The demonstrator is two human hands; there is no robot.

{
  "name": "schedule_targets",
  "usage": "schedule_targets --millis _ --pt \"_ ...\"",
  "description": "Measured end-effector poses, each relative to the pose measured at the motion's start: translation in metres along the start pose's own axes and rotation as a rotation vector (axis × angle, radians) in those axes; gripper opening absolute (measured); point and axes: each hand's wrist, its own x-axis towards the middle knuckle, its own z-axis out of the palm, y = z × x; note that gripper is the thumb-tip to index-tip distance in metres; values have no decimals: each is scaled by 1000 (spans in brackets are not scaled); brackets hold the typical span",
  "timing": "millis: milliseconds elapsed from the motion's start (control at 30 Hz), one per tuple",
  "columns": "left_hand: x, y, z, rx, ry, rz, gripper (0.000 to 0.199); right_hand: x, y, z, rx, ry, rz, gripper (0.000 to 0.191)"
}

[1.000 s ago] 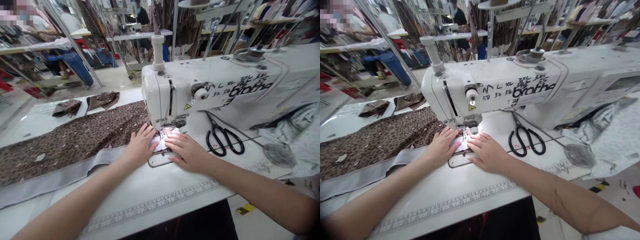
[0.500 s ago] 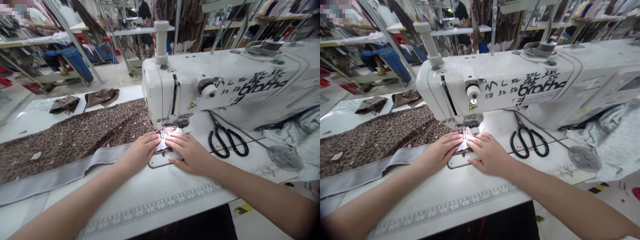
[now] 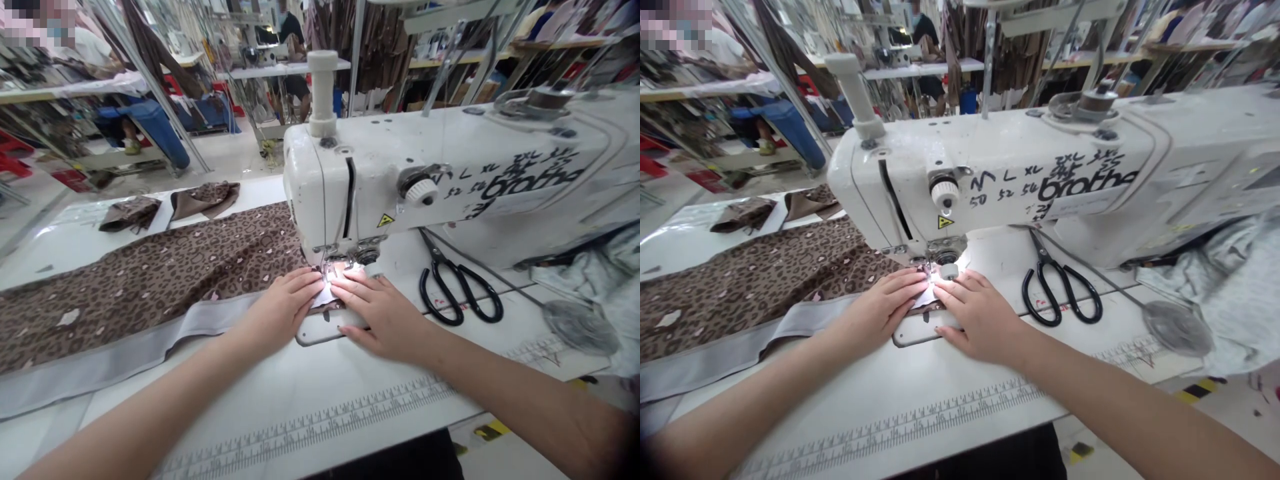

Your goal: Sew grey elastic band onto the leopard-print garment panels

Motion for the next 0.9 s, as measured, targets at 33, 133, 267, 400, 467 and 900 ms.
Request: schedule_targets --millis 33,133,267,400,467,900 --pt "-1 -1 0 2 -1 24 34 -1 0 0 -1 4 -4 52" --pt "-6 -5 -3 10 -25 128 33 -4 -1 0 15 18 -79 53" --pt "-12 -8 -7 14 -80 198 35 -8 -4 -2 27 25 -150 55" --pt "-5 -12 -9 13 -73 190 35 -7 -3 -3 6 22 -130 57" --pt "1 -16 -11 12 -66 167 34 -6 -3 -1 -9 21 -107 58" --pt "30 -35 -29 -318 8 -81 25 -78 39 -35 -178 198 468 36"
